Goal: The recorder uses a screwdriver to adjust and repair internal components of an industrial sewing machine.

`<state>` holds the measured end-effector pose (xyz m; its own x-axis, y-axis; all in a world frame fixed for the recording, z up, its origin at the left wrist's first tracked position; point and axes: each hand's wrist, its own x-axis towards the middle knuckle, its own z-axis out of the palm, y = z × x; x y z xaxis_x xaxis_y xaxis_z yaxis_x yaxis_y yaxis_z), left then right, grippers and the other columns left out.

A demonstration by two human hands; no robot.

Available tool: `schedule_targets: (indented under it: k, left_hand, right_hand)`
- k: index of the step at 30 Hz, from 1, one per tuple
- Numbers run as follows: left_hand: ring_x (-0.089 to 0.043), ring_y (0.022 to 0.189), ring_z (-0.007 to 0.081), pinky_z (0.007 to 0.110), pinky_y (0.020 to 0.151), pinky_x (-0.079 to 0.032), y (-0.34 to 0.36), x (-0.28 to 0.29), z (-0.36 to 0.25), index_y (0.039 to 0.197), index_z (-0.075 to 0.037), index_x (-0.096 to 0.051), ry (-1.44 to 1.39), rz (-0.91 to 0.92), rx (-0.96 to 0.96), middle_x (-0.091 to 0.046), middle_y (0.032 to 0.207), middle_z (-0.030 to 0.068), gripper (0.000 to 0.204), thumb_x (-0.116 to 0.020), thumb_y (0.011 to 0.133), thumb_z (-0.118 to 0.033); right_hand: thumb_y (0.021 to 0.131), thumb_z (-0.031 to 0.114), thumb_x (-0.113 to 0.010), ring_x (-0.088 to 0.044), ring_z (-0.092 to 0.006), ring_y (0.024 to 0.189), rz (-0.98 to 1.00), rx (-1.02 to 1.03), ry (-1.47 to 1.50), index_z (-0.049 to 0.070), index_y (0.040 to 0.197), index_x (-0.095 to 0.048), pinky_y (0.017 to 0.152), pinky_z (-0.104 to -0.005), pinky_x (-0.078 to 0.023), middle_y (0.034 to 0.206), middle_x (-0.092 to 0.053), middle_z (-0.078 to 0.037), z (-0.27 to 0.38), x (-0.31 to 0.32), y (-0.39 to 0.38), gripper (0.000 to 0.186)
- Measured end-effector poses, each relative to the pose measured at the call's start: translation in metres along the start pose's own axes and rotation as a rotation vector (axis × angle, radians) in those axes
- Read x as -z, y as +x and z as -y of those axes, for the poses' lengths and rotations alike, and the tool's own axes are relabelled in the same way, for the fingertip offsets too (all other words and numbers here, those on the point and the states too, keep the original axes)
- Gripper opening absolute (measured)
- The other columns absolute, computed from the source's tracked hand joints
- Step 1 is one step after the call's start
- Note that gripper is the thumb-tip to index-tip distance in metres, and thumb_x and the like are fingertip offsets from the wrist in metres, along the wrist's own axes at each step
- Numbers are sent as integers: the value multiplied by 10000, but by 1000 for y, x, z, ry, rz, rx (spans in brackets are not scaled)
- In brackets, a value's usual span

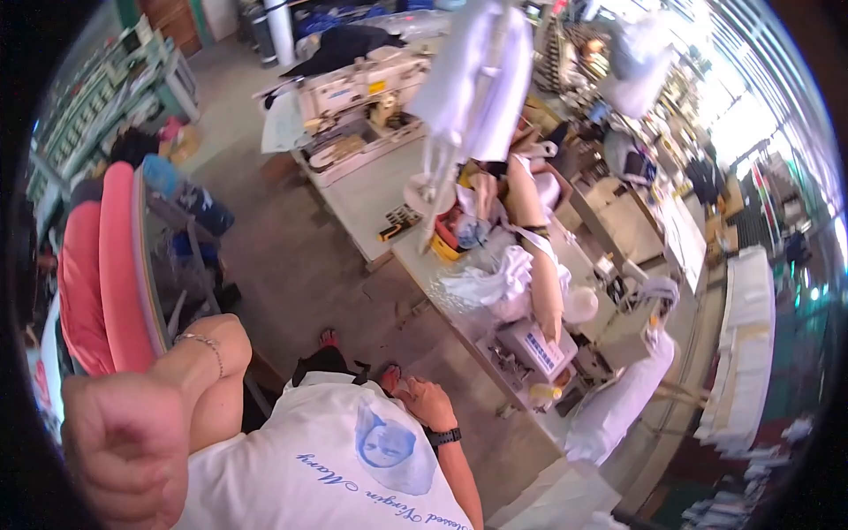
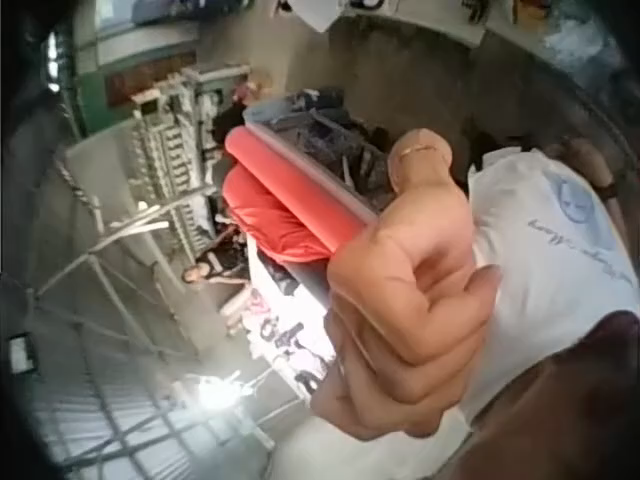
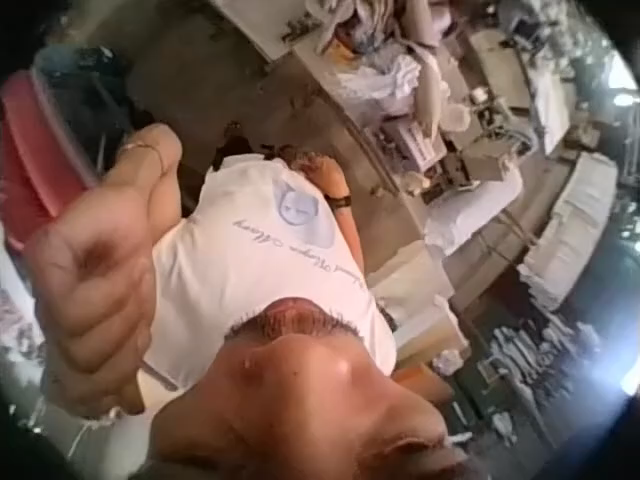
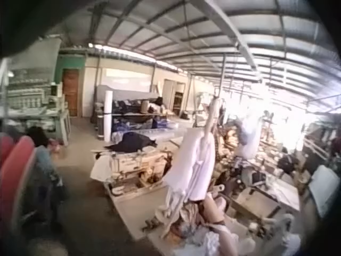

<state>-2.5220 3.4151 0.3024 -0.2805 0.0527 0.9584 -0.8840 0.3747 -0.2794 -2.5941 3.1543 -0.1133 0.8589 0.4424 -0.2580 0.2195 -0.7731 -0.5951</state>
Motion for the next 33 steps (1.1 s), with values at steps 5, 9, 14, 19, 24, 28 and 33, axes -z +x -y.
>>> schedule_targets:
  k: [5, 9, 14, 19, 24, 28, 33]
  left_hand:
    - [-430, 454, 152, 338, 485, -422, -37, 52, -40, 863, -124, -477, 347, -105, 527, -503, 641, -6, 161, -592, 951, -193]
    - [-634, 641, 189, 291, 637, -499, -101, 129, -44, 712, -127, -584, 241, 178, 855, -616, 708, -24, 215, -742, 800, -243]
    - [-614, 618, 246, 339, 585, -479, -208, 197, -7, 723, -94, -585, 236, 224, 1122, -593, 715, 24, 231, -766, 827, -194]
    - [-654, 697, 301, 407, 614, -511, -305, 265, 27, 811, -77, -640, 371, 488, 1516, -637, 768, 88, 186, -710, 905, -221]
    - [-667, 798, 316, 427, 712, -535, -355, 339, 23, 1003, -104, -699, 162, 1014, 1672, -662, 846, 102, 235, -693, 926, -326]
    - [-674, 791, 328, 438, 719, -536, -374, 374, 25, 1002, -88, -693, 200, 1066, 1639, -678, 845, 108, 286, -688, 924, -364]
    - [-678, 778, 315, 431, 680, -535, -395, 353, 37, 920, -75, -676, 176, 1190, 1509, -671, 794, 120, 287, -679, 931, -362]
  right_hand:
    - [904, 339, -695, -685, -392, 914, 61, -14, 7, 41, 1108, -694, 763, -462, -554, 1078, -718, -162, 21, 24, 26, 361]
    - [913, 192, -704, -699, -340, 891, 134, 158, 246, 16, 1082, -698, 761, -406, -554, 1130, -714, -158, 66, 56, 72, 244]
    - [955, 206, -678, -716, -285, 874, 310, -7, 453, 18, 1216, -668, 768, -344, -552, 1032, -735, -154, 132, 81, 156, 321]
    - [952, 267, -662, -690, -384, 767, -344, -66, -55, 69, 1131, -647, 643, -451, -548, 891, -710, -182, 113, 49, 336, 267]
    - [929, 381, -620, -684, -451, 872, -236, -697, -366, 65, 1096, -594, 762, -557, -552, 892, -704, -234, 20, 25, 465, 358]
    - [924, 350, -611, -680, -463, 858, -418, -655, -300, 68, 1061, -589, 762, -556, -549, 894, -703, -237, 5, -8, 470, 315]
    - [887, 228, -623, -685, -429, 823, -694, -694, 71, 77, 1041, -559, 720, -523, -539, 862, -698, -203, 50, -48, 425, 225]
